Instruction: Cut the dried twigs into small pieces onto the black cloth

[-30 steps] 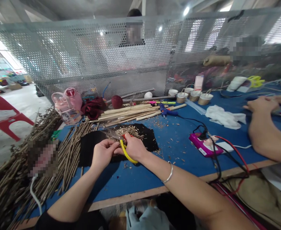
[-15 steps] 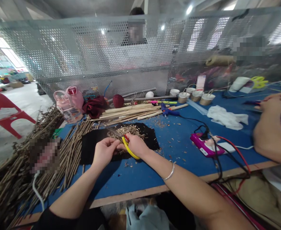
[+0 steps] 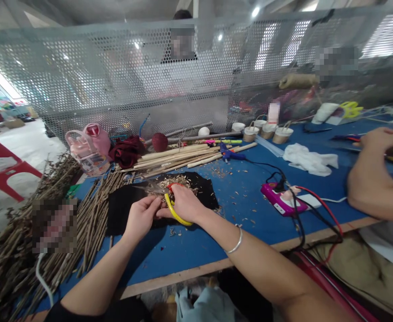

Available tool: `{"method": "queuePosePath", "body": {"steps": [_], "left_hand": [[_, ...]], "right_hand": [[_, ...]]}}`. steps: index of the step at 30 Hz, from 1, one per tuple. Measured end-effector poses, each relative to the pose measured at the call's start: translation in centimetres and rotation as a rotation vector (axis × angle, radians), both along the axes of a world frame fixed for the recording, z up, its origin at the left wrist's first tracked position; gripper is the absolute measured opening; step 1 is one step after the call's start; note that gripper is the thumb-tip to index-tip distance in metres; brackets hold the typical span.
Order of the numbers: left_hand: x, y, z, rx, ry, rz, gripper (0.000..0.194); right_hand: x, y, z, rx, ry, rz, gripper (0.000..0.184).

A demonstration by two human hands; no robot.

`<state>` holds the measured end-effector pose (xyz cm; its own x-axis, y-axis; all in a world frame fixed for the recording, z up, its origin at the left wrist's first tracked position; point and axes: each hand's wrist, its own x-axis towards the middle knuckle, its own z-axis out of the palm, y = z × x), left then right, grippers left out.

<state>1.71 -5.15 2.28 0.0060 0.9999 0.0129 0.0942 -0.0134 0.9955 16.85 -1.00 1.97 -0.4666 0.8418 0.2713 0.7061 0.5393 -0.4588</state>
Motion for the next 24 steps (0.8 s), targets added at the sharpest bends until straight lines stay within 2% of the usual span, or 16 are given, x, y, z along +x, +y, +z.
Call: {"method": "queuePosePath", "body": {"steps": [5,9,16,20,24], "left_hand": [[0.08,0.08,-0.15,-0.028,0.007,-0.03,0.034],[0.14,-0.04,0.02,-0.031,0.004,-0.037,0.034],[-0.07,-0.17,0.24,-0.003,0.036,0.022,0.033],[0.0,0.02,0.38,-0.037,-0.037,0.069,0.033],[0.08,0.23,0.36,-0.074,-0.141,0.077,0.032]], "right_hand": [[0.08,-0.04,-0.07,0.012,0.015,-0.002,0.056],[0.09,-0.06,-0.18,-0.049,-0.018,-0.027,0.057],[0.02,0.18,-0.33,-0.042,-0.085,-0.105,0.053],[-0.06,0.29,-0.51,-0.058,-0.08,-0.103,0.047],[0.04,0.3,-0.52,-0.038,-0.103,-0.091,0.051]]}}
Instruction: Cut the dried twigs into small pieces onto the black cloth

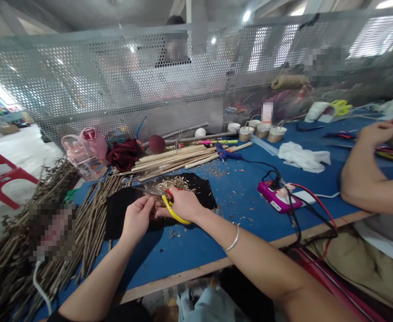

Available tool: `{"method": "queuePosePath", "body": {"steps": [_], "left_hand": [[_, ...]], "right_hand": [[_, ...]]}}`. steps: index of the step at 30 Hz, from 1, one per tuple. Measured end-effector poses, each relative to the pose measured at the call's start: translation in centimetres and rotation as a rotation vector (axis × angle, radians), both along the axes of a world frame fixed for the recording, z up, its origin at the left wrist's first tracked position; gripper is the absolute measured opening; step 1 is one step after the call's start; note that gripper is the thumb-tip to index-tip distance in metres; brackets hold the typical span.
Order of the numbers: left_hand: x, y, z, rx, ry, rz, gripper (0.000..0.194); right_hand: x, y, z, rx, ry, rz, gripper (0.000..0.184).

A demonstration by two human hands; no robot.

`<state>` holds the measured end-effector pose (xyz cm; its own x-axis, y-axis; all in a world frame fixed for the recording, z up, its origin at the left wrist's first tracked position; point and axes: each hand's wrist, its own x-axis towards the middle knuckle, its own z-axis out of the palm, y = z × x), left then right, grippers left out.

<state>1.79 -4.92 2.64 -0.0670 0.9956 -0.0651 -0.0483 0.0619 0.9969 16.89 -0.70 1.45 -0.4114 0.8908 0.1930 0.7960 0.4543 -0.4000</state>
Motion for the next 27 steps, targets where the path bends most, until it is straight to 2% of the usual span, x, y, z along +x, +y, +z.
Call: {"method": "queuePosePath", "body": {"steps": [7,13,20,27], "left_hand": [[-0.14,-0.01,-0.64,0.042,0.117,-0.044,0.035],[-0.15,-0.1,-0.88,0.069,0.214,-0.035,0.035],[-0.33,-0.14,-0.88,0.122,0.337,0.013,0.033],[-0.47,-0.1,-0.57,0.112,0.322,-0.009,0.033]], "right_hand": [[-0.07,-0.08,0.44,0.062,0.033,0.055,0.061],[0.03,-0.3,0.86,0.122,-0.002,0.032,0.068],[-0.36,-0.78,0.59,0.011,-0.05,-0.029,0.064],[-0.58,-0.7,0.35,0.032,-0.092,-0.094,0.062]]}}
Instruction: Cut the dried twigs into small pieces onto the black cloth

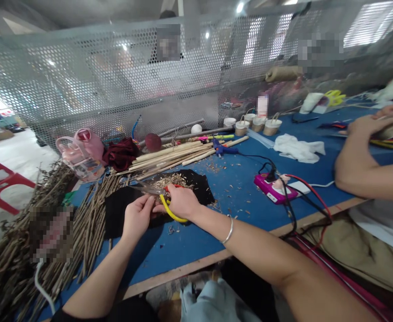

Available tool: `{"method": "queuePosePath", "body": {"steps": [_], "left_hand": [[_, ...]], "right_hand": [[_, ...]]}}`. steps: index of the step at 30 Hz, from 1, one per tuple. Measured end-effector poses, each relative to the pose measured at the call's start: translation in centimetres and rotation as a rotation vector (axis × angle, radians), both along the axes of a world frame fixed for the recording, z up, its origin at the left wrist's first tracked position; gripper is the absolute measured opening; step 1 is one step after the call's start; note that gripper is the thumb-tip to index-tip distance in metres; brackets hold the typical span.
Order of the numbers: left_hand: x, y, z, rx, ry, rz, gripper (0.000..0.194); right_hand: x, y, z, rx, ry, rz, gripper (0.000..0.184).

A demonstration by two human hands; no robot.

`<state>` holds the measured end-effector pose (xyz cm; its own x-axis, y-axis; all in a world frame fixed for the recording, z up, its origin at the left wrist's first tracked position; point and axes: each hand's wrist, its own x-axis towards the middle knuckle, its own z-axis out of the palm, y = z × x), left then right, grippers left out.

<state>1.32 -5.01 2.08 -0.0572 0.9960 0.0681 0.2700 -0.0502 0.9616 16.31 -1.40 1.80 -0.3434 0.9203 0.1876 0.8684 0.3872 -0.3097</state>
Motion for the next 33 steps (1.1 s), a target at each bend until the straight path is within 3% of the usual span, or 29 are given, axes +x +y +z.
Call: {"method": "queuePosePath", "body": {"steps": [8,19,33], "left_hand": [[-0.14,0.19,0.3,-0.033,-0.019,0.067,0.034],[0.22,0.13,0.6,0.031,0.003,0.104,0.03],[0.0,0.32,0.24,-0.046,-0.055,0.129,0.036]], "right_hand": [[0.03,0.4,-0.3,-0.046,0.04,0.012,0.053],[0.08,0.06,0.14,0.047,0.097,0.123,0.066],[-0.03,0.16,-0.43,-0.086,0.035,0.018,0.057]]}}
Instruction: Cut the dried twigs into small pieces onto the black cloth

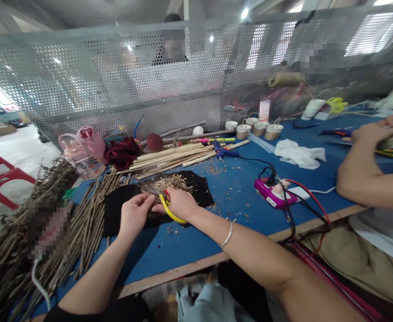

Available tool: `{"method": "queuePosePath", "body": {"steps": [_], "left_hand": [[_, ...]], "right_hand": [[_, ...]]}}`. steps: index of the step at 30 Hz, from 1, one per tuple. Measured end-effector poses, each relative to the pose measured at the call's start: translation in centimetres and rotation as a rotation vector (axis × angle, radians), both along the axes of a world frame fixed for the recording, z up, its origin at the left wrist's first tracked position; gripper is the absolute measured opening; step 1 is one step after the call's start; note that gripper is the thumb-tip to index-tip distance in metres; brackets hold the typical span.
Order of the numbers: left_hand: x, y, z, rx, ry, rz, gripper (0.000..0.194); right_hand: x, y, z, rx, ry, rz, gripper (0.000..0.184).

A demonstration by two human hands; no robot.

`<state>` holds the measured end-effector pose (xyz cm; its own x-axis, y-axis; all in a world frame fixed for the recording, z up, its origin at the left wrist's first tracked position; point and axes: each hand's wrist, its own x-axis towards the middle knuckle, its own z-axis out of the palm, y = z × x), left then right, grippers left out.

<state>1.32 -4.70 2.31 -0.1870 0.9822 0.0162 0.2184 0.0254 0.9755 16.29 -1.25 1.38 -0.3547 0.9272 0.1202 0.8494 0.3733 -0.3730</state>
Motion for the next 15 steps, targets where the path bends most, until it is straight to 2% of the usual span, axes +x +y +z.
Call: {"method": "queuePosePath", "body": {"steps": [7,15], "left_hand": [[0.1,-0.1,0.3,-0.018,-0.099,-0.002,0.037],[0.3,-0.2,0.4,-0.066,-0.275,-0.074,0.04]], "right_hand": [[0.6,0.7,0.2,0.038,0.054,0.026,0.05],[1.2,0.5,0.8,0.079,0.074,0.069,0.049]]}}
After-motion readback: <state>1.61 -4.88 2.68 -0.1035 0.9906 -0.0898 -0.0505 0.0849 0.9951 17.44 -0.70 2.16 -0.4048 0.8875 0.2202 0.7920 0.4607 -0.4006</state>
